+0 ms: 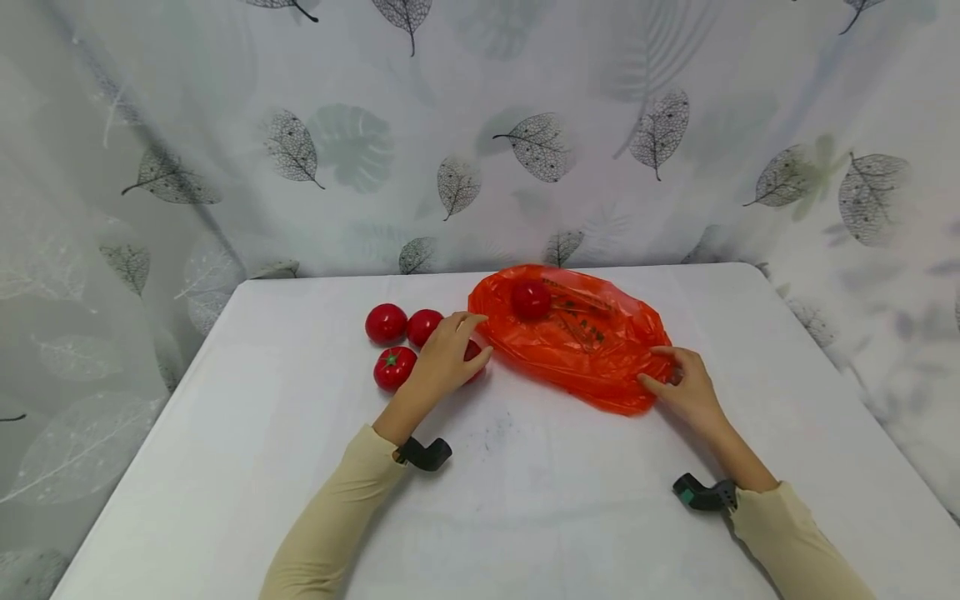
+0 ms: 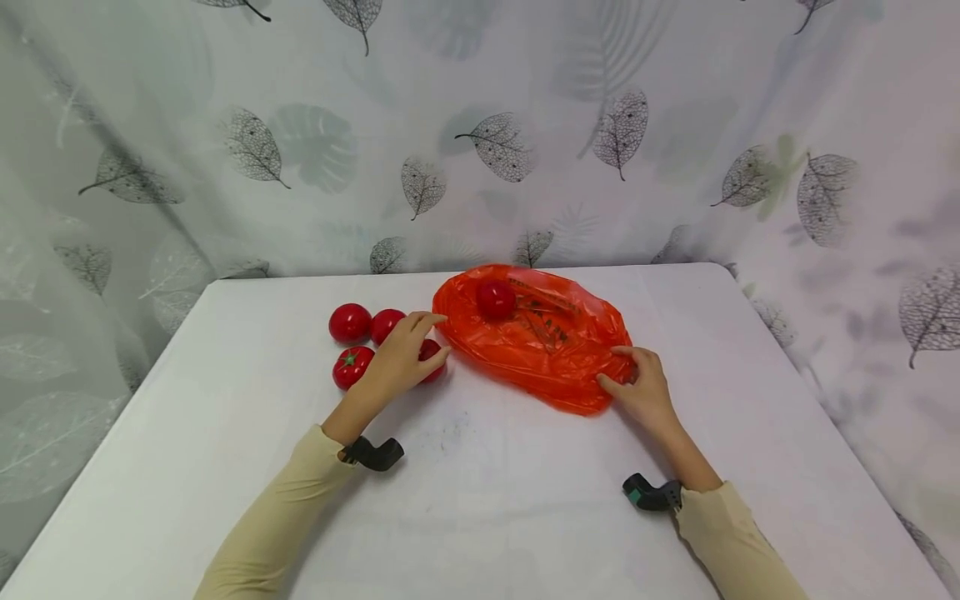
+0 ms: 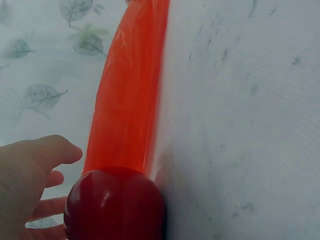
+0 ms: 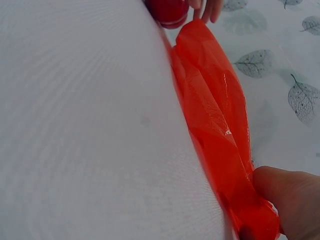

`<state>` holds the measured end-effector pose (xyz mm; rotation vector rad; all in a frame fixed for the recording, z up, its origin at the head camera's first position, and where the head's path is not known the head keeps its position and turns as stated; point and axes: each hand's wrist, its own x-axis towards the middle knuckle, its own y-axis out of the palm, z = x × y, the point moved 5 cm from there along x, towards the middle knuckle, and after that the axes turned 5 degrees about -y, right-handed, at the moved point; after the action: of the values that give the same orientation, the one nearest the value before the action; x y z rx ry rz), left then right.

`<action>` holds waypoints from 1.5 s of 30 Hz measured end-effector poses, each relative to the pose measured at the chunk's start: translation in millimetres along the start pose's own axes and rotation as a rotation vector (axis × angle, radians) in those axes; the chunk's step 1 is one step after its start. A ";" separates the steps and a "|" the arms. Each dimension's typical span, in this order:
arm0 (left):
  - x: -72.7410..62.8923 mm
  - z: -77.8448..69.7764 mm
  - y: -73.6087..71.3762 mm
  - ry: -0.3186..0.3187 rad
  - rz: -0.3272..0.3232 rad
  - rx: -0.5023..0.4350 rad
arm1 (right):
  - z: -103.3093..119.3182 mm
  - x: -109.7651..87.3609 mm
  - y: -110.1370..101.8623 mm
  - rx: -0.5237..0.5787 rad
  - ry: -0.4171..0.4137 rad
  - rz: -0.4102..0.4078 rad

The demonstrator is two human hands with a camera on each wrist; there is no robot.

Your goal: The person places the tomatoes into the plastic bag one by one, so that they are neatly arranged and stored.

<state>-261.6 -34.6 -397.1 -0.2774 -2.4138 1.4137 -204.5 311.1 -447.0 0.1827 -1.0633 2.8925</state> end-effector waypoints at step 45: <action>-22.9 17.9 16.4 -0.033 0.019 0.009 | -4.1 1.9 1.3 -0.007 0.018 0.004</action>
<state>-247.1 -48.6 -423.7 -0.2775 -2.4373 1.4476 -206.9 312.8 -450.7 0.1533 -1.0721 2.8880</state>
